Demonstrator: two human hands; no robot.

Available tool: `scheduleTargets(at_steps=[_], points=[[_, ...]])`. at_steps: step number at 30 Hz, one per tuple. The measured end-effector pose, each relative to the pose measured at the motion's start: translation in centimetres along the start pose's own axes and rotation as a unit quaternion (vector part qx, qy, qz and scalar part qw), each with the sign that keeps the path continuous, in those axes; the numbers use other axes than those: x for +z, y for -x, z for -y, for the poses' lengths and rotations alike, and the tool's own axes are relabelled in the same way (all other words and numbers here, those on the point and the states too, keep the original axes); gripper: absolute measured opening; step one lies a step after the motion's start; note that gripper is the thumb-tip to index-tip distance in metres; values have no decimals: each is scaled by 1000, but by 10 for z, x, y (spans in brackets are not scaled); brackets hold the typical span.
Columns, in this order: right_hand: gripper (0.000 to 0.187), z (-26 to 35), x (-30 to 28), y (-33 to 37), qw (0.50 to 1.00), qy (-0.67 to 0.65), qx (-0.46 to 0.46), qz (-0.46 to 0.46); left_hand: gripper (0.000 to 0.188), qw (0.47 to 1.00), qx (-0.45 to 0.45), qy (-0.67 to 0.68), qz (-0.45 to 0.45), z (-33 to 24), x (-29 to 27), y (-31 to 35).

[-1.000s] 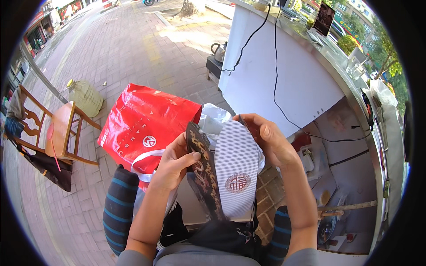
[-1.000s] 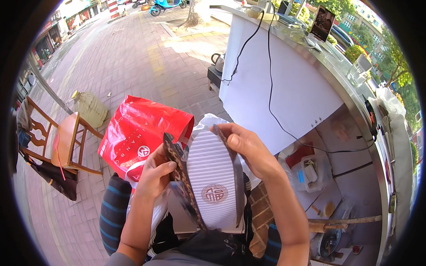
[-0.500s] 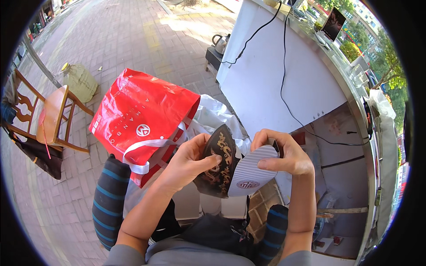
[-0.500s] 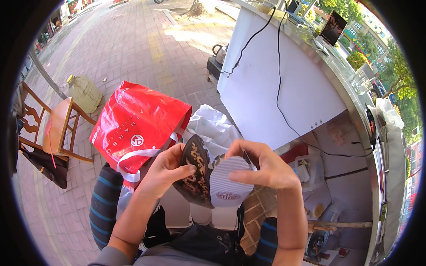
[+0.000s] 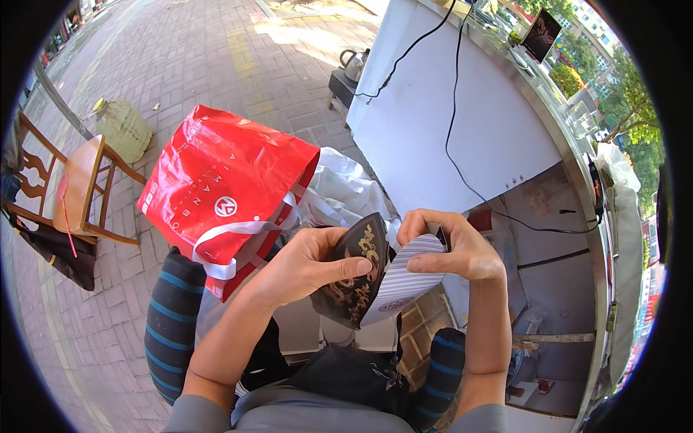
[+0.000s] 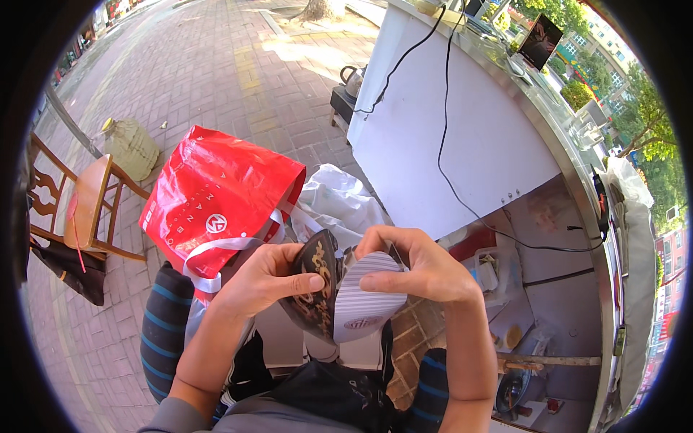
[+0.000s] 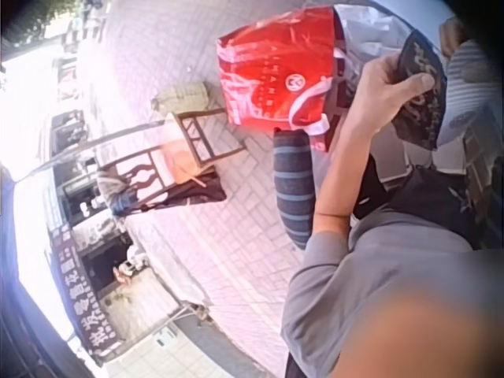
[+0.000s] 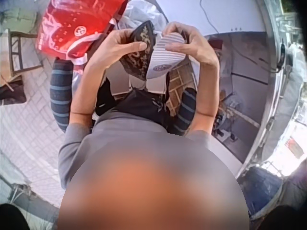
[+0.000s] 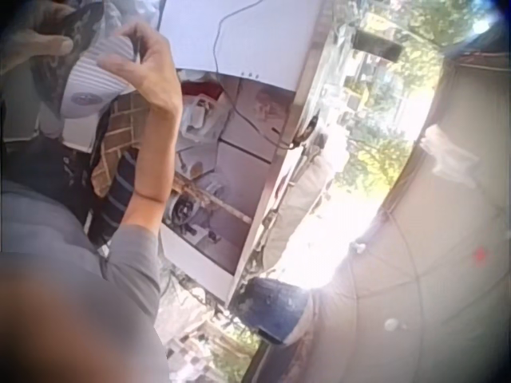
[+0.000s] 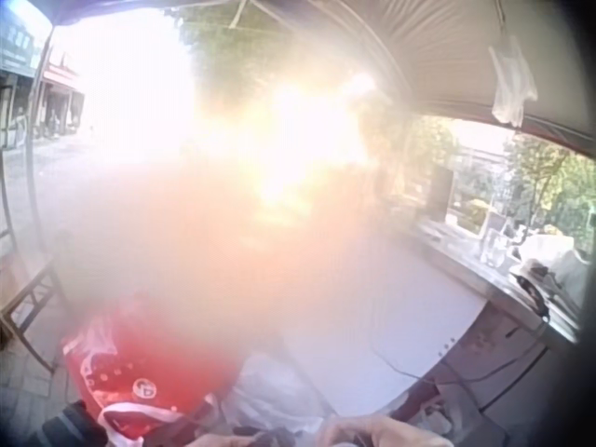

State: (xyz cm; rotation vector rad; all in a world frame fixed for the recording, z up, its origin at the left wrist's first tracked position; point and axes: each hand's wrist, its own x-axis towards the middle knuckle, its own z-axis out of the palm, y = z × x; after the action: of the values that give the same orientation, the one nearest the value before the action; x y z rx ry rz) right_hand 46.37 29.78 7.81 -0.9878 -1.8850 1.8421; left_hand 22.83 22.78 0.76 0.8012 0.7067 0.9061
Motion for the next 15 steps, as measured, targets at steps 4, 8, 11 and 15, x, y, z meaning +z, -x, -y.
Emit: scheduleTargets(at_steps=[4, 8, 11, 15], points=[[27, -2, 1, -1, 1000, -7, 0, 0, 39, 999, 15, -13, 30, 3, 0, -4], [28, -3, 0, 1, 1000, 1, 1, 5, 40, 998, 11, -6, 60, 4, -1, -7], [28, -4, 0, 2, 1000, 2, 10, 4, 42, 997, 12, -12, 73, 4, -1, -9], [29, -5, -1, 3, 1000, 16, 3, 6, 42, 996, 5, -28, 84, 5, -1, -12]])
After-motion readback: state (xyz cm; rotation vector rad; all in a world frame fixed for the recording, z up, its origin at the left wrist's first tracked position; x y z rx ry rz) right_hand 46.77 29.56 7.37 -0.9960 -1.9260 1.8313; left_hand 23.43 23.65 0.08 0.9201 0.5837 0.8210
